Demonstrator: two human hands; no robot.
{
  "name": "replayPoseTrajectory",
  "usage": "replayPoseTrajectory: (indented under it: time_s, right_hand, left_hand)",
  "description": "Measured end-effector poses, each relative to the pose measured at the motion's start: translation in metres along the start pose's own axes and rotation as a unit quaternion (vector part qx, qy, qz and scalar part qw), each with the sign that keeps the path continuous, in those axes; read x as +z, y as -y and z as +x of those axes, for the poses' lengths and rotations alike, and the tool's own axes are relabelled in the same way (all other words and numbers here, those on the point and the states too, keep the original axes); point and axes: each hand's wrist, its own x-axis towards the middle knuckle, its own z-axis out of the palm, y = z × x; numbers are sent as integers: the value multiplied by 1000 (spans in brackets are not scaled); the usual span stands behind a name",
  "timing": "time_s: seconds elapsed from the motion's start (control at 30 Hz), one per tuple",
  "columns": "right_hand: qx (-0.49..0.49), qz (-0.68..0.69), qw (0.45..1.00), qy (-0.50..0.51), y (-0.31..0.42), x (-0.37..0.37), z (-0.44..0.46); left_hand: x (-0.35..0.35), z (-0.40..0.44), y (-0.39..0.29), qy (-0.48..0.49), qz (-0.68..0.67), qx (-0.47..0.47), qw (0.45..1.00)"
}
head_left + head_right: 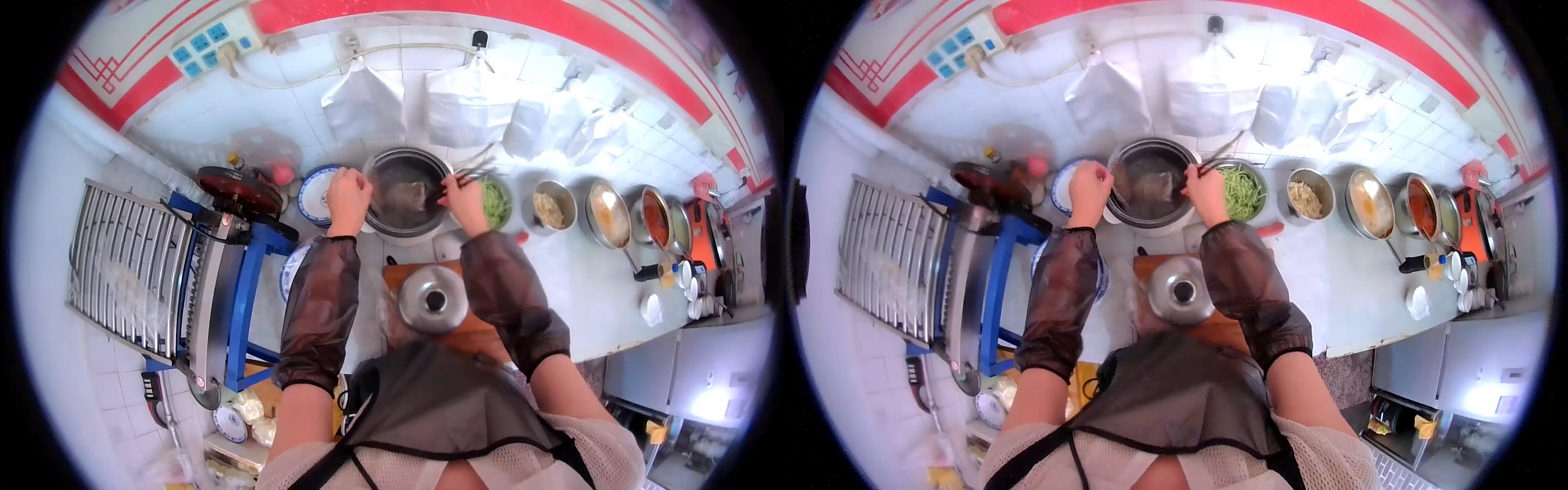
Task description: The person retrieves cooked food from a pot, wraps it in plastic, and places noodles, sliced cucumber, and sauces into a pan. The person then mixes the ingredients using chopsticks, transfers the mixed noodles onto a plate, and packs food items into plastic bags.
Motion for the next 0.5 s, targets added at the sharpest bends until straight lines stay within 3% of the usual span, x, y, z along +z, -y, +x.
replayPoseTrajectory:
  time_s: [0.13,0.23,0.33,0.4,0.5]
  right_hand:
    - [-24,166,986,6,-8,-8,-13]
    - [-40,190,981,20,-2,-5,-24]
    - [-48,223,973,28,3,3,-29]
    - [-54,207,977,28,6,8,-30]
    - [-70,215,973,40,12,16,-31]
  left_hand:
    - [5,-6,-1,3,2,4,1000]
    - [8,-8,-8,3,3,-3,1000]
    - [7,-13,-12,13,-39,-25,999]
    - [4,-14,-13,-26,-167,-81,982]
    - [-4,-16,-17,-16,-102,-4,995]
